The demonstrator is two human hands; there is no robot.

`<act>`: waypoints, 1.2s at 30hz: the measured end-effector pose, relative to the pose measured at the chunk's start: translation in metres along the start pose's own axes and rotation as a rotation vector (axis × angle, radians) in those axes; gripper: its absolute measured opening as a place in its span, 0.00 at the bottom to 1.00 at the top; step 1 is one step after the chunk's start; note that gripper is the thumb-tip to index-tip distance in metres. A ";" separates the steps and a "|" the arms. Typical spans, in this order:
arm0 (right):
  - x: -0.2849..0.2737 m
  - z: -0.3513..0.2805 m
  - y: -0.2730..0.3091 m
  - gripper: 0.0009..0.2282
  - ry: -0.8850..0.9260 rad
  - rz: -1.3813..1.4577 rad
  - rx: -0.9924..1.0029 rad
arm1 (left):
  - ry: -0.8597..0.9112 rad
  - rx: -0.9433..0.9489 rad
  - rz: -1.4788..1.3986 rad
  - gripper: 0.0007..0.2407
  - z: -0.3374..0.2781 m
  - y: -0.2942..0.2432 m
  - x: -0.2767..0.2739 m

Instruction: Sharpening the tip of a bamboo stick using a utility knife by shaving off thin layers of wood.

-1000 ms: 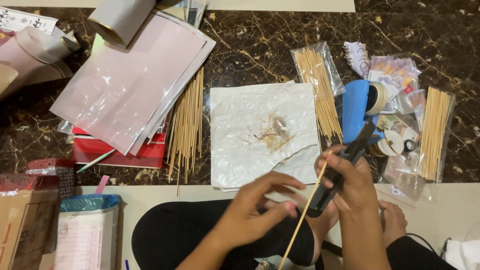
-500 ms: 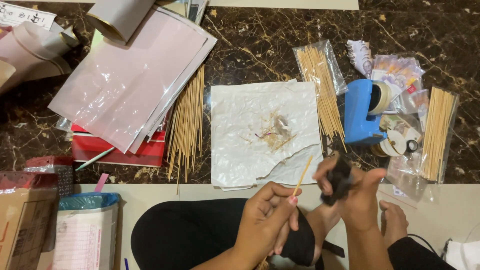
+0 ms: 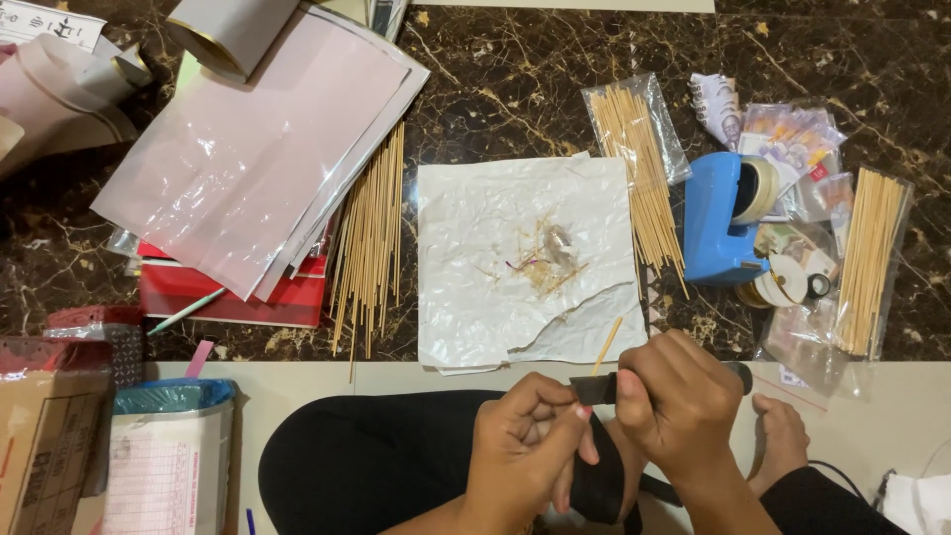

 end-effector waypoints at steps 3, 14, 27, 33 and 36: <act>0.000 0.003 0.003 0.12 0.005 0.001 -0.020 | -0.011 0.047 0.038 0.01 -0.002 -0.007 0.001; 0.003 0.005 0.009 0.10 -0.028 -0.018 -0.021 | -0.064 0.084 0.098 0.02 -0.004 -0.013 -0.003; 0.011 0.013 0.011 0.10 -0.059 -0.023 -0.060 | -0.159 0.027 0.064 0.03 -0.003 -0.011 -0.011; 0.003 0.017 -0.013 0.14 -0.136 -0.099 0.032 | -0.118 0.025 0.048 0.03 -0.006 -0.007 -0.006; 0.008 0.013 -0.015 0.12 -0.066 -0.093 0.030 | -0.151 -0.026 0.008 0.04 -0.003 -0.008 -0.010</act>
Point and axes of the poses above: each hand's wrist, its own z-axis towards the middle knuckle, its own x-axis out of the palm, y = z × x, the point moved 7 cm from there along z, towards the middle knuckle, and after that the axes turned 11 degrees about z, right-handed, at the moved point
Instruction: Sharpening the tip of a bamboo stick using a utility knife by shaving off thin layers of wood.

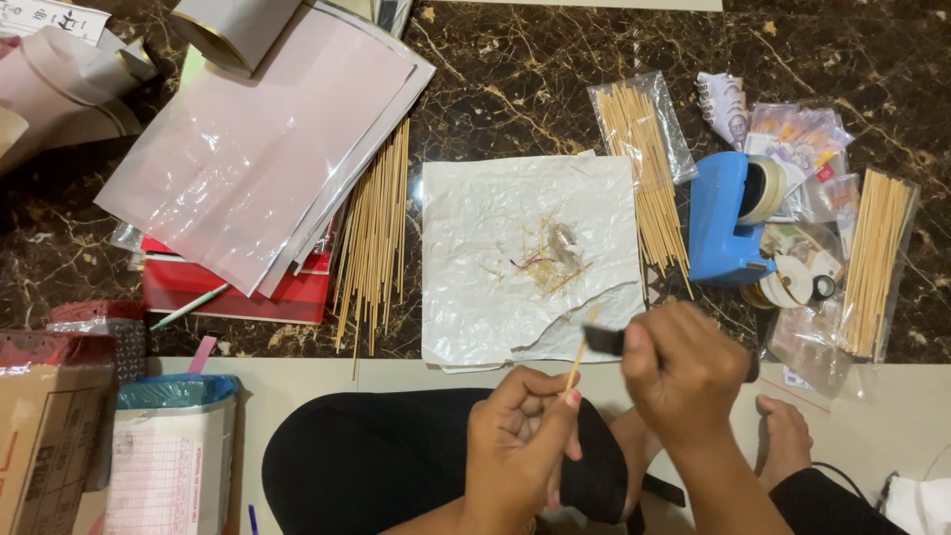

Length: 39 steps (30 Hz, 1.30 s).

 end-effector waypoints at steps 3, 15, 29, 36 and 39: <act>0.008 -0.011 0.010 0.11 0.094 0.030 -0.025 | -0.005 0.030 -0.016 0.04 0.003 0.006 -0.004; 0.002 -0.012 0.025 0.09 0.128 0.057 -0.029 | -0.047 0.016 0.016 0.04 0.000 0.013 -0.007; 0.010 -0.004 0.030 0.08 0.079 0.050 -0.071 | -0.036 0.063 0.006 0.04 0.004 0.000 -0.009; 0.006 -0.001 0.007 0.10 0.044 -0.026 -0.003 | -0.047 -0.034 -0.006 0.06 0.001 0.001 -0.005; 0.011 -0.009 0.018 0.06 0.117 0.011 -0.021 | -0.053 -0.008 -0.033 0.05 0.005 0.007 -0.009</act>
Point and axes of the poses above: each hand's wrist, its own z-axis towards the middle knuckle, its own x-axis out of the palm, y = z × x, the point moved 7 cm from there along z, towards the middle knuckle, and after that the axes turned 11 degrees about z, right-handed, at the moved point
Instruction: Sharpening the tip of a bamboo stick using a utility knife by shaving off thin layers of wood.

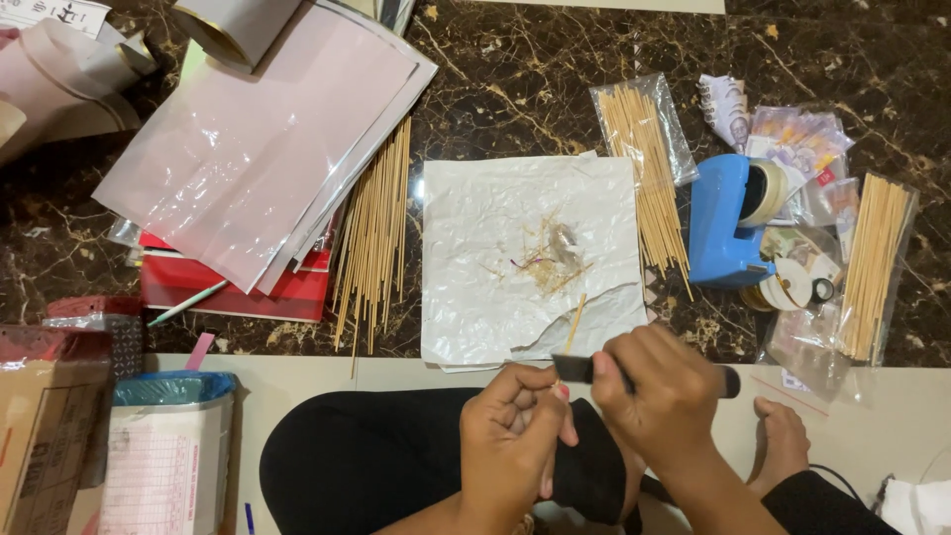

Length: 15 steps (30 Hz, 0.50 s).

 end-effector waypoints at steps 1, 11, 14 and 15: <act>0.000 0.000 -0.001 0.06 0.001 0.000 0.002 | 0.000 -0.002 0.000 0.05 0.000 0.001 0.001; -0.004 -0.004 -0.011 0.10 -0.019 -0.028 0.026 | 0.000 -0.025 0.029 0.07 -0.003 0.002 0.005; -0.005 -0.002 -0.014 0.10 -0.033 -0.031 0.030 | 0.008 -0.023 0.029 0.05 -0.005 0.007 0.007; -0.007 0.000 -0.015 0.12 -0.055 -0.040 0.029 | 0.017 -0.008 0.037 0.05 -0.005 0.006 0.008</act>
Point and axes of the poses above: each hand's wrist, its own z-axis towards the middle knuckle, its own x-axis out of the palm, y = z × x, the point moved 7 cm from there along z, towards the middle knuckle, and after that the axes turned 11 degrees about z, right-handed, at the moved point
